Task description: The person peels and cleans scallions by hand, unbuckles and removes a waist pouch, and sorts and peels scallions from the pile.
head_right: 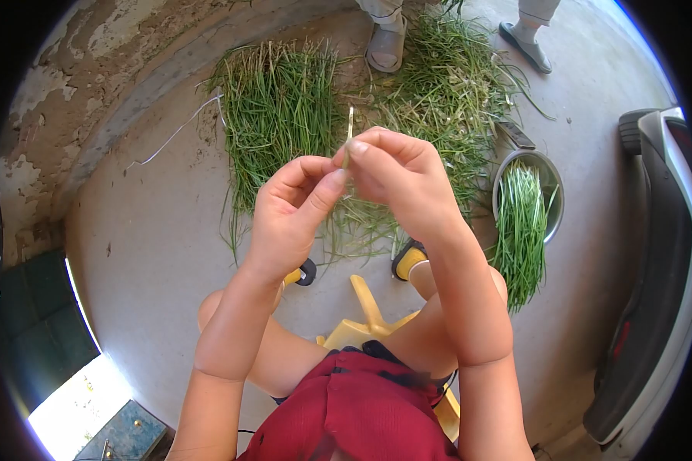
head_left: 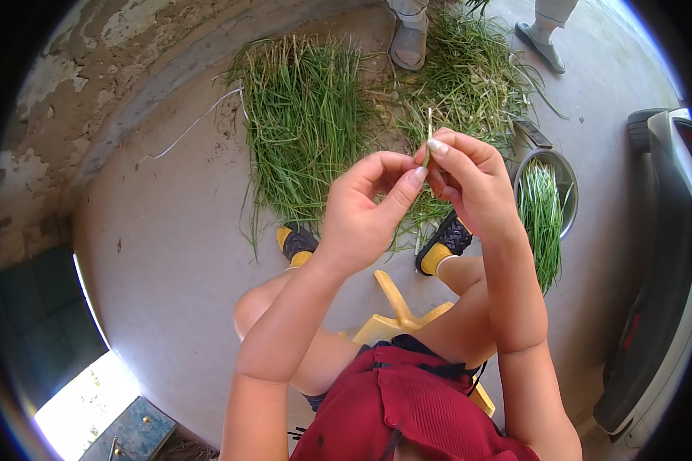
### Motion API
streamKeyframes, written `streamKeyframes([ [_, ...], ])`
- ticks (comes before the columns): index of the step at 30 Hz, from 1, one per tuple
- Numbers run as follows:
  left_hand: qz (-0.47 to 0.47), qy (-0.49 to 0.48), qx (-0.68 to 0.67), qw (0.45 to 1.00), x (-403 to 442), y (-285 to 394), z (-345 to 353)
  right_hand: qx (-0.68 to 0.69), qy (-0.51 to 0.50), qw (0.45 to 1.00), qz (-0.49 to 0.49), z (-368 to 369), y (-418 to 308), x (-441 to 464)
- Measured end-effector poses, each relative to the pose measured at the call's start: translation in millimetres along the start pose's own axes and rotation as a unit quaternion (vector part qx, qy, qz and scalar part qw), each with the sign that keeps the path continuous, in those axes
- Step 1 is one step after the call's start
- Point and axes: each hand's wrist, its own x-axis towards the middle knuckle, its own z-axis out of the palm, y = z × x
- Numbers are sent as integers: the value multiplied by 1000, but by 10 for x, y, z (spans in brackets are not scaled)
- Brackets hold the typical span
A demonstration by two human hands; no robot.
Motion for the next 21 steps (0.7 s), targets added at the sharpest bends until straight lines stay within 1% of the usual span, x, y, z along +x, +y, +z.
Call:
streamKeyframes([
  [2,6,4,-3,1000,-4,-13,1,20,-21,1000,10,-35,-2,2],
  [5,13,16,-19,1000,2,-20,-10,-45,36,998,-6,94,-52,-30],
  [8,10,18,-19,1000,6,-15,-29,-54,36,998,-25,103,-28,-21],
  [13,18,9,10,1000,14,-20,-28,-25,29,999,-25,70,8,-15],
  [21,17,12,19,1000,16,-28,-11,-23,43,999,-16,88,-4,-17],
])
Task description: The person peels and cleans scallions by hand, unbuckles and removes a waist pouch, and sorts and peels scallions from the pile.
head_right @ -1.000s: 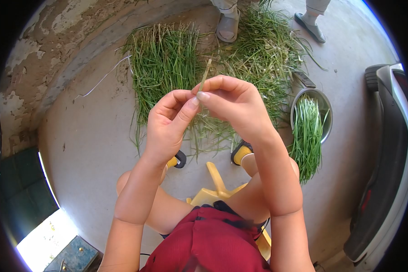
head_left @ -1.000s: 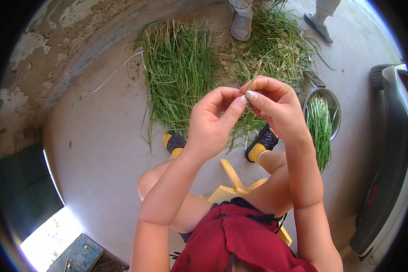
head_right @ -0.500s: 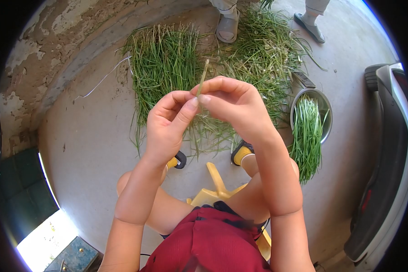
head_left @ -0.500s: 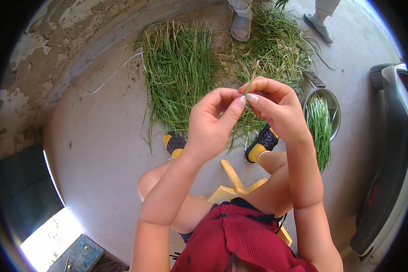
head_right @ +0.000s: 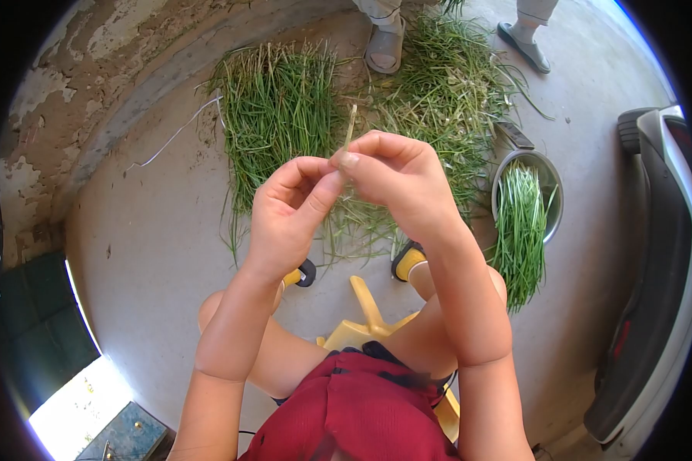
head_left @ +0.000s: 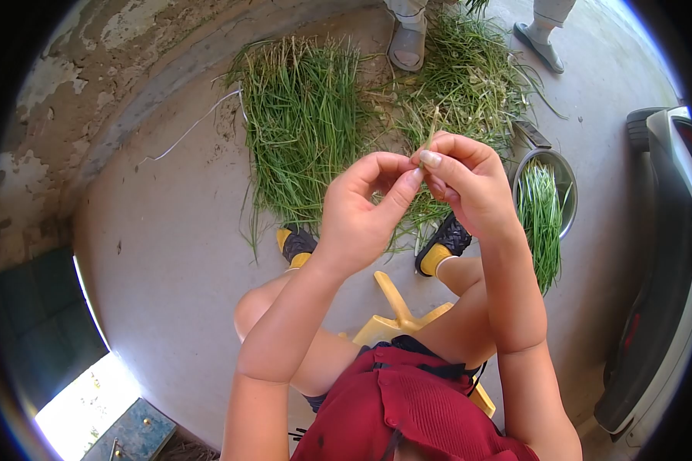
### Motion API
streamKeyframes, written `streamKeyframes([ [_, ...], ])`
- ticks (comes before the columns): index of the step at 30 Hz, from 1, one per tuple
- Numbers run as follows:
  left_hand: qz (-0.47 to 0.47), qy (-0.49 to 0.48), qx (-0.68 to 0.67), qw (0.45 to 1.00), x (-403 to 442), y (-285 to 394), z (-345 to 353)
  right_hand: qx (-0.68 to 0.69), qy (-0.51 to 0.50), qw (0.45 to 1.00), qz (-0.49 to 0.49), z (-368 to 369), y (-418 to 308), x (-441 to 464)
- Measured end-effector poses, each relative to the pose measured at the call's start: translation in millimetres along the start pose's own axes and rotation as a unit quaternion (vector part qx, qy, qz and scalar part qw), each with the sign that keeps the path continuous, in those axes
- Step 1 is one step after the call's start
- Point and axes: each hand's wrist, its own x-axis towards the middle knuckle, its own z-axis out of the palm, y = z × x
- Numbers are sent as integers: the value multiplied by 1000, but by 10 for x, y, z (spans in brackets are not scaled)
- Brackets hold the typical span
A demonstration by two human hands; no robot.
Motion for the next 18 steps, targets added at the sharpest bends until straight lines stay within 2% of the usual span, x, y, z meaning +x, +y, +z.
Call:
streamKeyframes([
  [5,-7,-5,21,1000,-29,3,14,60,-47,996,51,-155,-19,27],
  [8,-5,10,17,1000,-26,-9,7,-13,52,996,65,-46,-125,9],
  [14,14,28,4,1000,0,-58,-8,-186,32,979,-78,-101,-86,1],
  [16,18,26,6,999,0,-61,-4,-264,39,955,-133,-108,-51,7],
  [18,42,33,67,996,0,-54,-8,-351,56,915,-190,-122,-11,22],
])
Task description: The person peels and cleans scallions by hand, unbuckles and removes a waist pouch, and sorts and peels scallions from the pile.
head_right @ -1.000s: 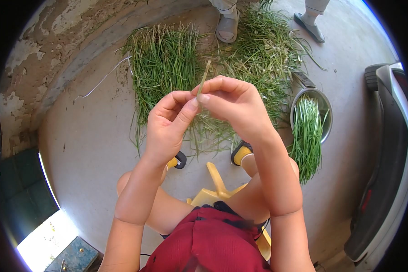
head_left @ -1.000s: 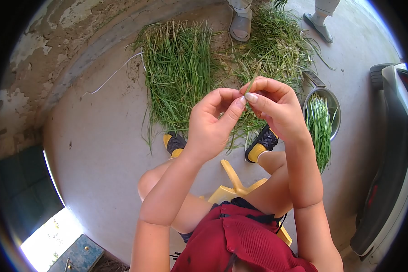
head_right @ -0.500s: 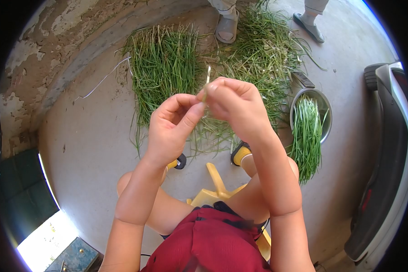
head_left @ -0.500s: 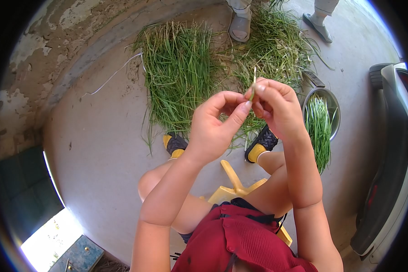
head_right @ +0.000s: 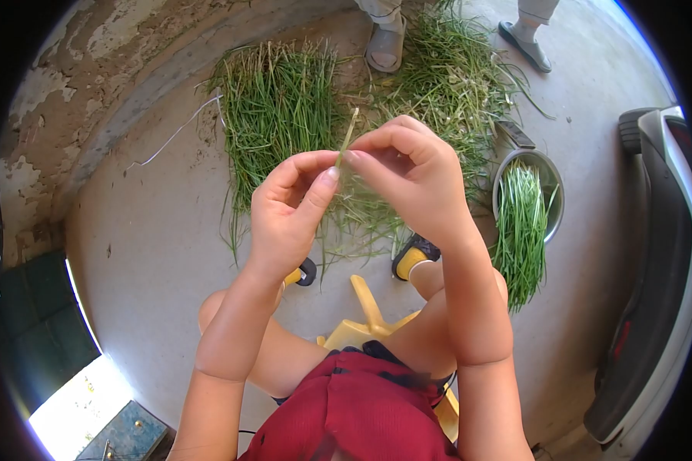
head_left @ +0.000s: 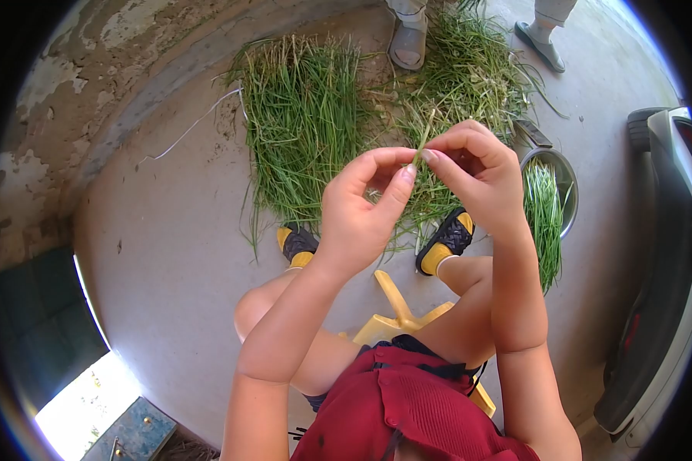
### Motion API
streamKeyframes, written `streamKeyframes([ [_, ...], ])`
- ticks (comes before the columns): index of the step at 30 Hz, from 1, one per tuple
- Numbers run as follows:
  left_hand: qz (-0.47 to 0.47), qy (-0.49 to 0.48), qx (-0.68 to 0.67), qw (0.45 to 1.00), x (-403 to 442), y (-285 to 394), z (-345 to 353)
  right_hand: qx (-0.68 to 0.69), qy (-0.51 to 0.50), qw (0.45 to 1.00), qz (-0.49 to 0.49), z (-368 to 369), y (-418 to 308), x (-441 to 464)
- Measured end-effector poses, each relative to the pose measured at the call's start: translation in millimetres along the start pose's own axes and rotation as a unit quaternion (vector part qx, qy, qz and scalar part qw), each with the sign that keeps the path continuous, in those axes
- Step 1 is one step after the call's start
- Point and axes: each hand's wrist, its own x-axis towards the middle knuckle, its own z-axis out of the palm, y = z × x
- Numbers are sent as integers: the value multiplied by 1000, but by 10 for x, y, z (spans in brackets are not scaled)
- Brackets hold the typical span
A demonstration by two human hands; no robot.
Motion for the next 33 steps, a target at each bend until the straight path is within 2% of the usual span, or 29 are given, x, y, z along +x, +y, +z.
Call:
streamKeyframes([
  [4,37,-12,95,995,4,69,-26,-61,42,997,-28,22,-56,-16],
  [9,-1,-19,30,999,4,40,-29,-77,31,995,-48,38,-113,-14],
  [12,-20,-36,0,999,0,47,-40,-125,48,984,-116,18,15,9],
  [15,-46,-34,-52,997,-9,64,-24,-98,95,987,-78,4,30,43],
  [16,-58,-29,-74,995,-8,71,-19,-75,105,991,-38,-9,19,22],
  [19,-66,-16,-37,997,32,76,-48,-130,139,976,-109,-20,-115,29],
  [20,-37,-26,14,999,37,77,-63,-168,115,960,-191,-23,-124,60],
  [23,42,-43,147,987,41,109,-114,-253,28,933,-255,-46,-41,78],
  [25,91,-34,206,974,50,133,-118,-247,33,933,-259,-38,20,70],
  [28,69,-38,186,979,72,134,-135,-232,31,939,-251,-40,24,63],
  [31,-24,-37,84,996,56,84,-128,-218,27,943,-249,-33,22,48],
  [33,-39,-37,65,996,52,89,-124,-208,26,946,-246,-28,28,40],
])
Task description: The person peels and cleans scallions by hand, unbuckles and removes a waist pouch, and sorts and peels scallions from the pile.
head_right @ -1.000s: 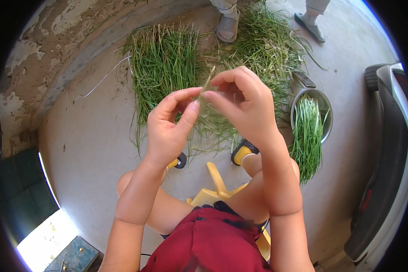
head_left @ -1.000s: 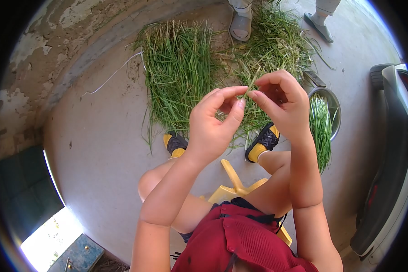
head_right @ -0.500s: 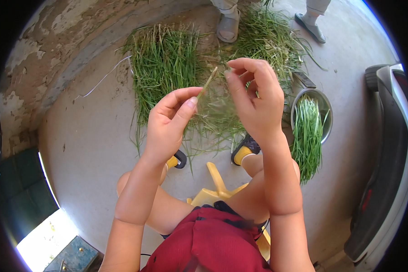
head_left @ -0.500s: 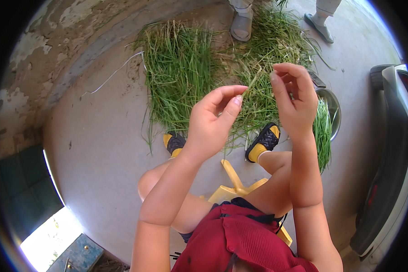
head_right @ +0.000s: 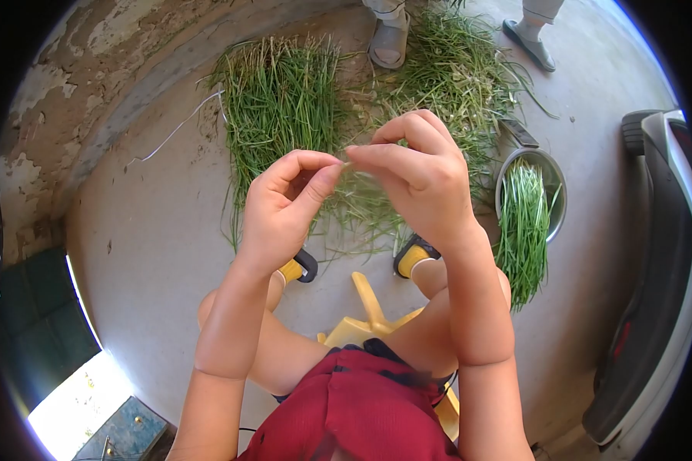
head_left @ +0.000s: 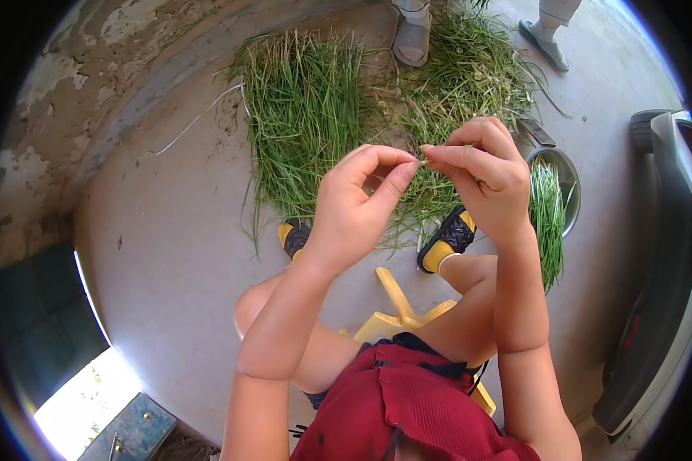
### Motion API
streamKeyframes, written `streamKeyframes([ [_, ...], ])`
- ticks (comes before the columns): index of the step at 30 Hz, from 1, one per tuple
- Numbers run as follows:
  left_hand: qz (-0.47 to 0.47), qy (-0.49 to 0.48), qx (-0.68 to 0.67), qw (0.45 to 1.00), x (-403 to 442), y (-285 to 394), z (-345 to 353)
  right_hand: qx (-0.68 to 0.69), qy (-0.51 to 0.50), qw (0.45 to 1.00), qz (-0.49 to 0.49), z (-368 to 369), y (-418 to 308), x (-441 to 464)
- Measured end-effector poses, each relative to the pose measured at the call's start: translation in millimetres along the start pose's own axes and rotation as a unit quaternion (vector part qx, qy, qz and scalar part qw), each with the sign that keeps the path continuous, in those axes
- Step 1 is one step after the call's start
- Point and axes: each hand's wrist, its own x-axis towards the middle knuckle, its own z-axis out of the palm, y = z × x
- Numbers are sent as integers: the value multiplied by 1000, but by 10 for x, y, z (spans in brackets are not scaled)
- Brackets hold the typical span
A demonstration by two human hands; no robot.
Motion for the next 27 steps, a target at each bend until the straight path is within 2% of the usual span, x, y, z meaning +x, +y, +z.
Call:
streamKeyframes([
  [7,-26,-2,-42,999,-4,9,0,-20,-3,1000,24,26,-70,33],
  [9,-16,22,-34,999,2,-9,10,-57,-22,998,21,2,-136,63],
  [12,26,46,20,998,12,-21,28,-2,-31,998,52,86,-126,-25],
  [16,94,59,84,990,23,-40,39,52,-35,997,41,118,-108,-29],
  [27,115,53,109,986,21,-27,43,62,-57,996,23,88,-100,-25],
])
